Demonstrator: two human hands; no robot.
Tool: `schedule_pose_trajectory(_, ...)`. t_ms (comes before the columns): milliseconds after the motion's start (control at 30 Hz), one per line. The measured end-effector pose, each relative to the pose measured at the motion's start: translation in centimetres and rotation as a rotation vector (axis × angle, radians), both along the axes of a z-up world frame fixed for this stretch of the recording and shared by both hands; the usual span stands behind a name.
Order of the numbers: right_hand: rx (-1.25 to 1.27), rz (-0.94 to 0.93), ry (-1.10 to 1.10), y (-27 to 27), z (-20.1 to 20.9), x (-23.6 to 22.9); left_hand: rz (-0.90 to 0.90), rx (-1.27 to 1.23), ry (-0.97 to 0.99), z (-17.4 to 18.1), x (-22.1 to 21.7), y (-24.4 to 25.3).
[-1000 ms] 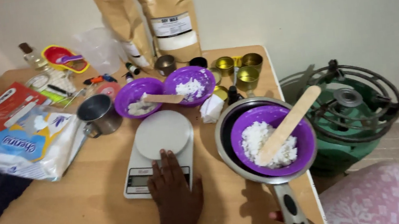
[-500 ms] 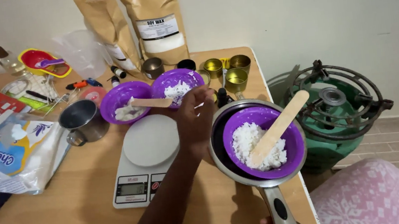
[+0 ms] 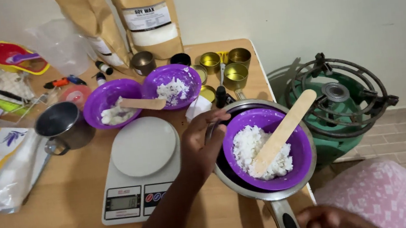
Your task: The person is preparing soy wax for candle making by weighing wax flakes in a bowl and stirring them with a wooden stick.
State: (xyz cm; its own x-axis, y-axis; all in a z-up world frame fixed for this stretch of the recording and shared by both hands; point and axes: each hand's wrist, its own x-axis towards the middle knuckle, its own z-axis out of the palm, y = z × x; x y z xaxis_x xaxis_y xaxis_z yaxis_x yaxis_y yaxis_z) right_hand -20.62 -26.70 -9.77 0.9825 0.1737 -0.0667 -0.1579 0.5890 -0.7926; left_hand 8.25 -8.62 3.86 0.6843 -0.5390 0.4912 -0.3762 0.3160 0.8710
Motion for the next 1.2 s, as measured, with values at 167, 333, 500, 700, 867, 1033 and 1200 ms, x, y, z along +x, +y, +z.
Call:
schedule_pose_trajectory(167, -0.336, -0.582, 0.602, -1.5, 9.3, 1.0, 0.03, -0.031, -0.071, 0.2, 0.2, 0.1)
schedule_pose_trajectory(333, -0.585, -0.906, 0.577, 2.2, 19.3, 7.2, 0.006, -0.001, -0.104, 0.1, 0.4, 0.1)
schedule_pose_trajectory(500, -0.634, -1.258, 0.557, 3.1, 20.8, 10.9, 0.098, 0.128, -0.381, 1.5, 0.3, 0.6)
schedule_pose_trajectory(700, -0.438, -1.286, 0.366, 2.7, 16.5, 11.4, 0.119, 0.251, -0.37, 0.9, 0.3, 0.6)
schedule_pose_trajectory(867, -0.475, -1.282, 0.472, 5.0, 18.8, 12.0, 0.118, 0.218, -0.389, 1.6, -0.2, 0.6)
schedule_pose_trajectory(1033, -0.499, -1.236, 0.427, 4.7, 18.7, 11.9, 0.082, 0.128, -0.368, 1.9, -0.2, 0.6)
schedule_pose_trajectory(1200, -0.446, -1.201, 0.38, 4.9, 19.1, 11.9, 0.105, 0.117, -0.394, 1.1, 0.0, 0.5)
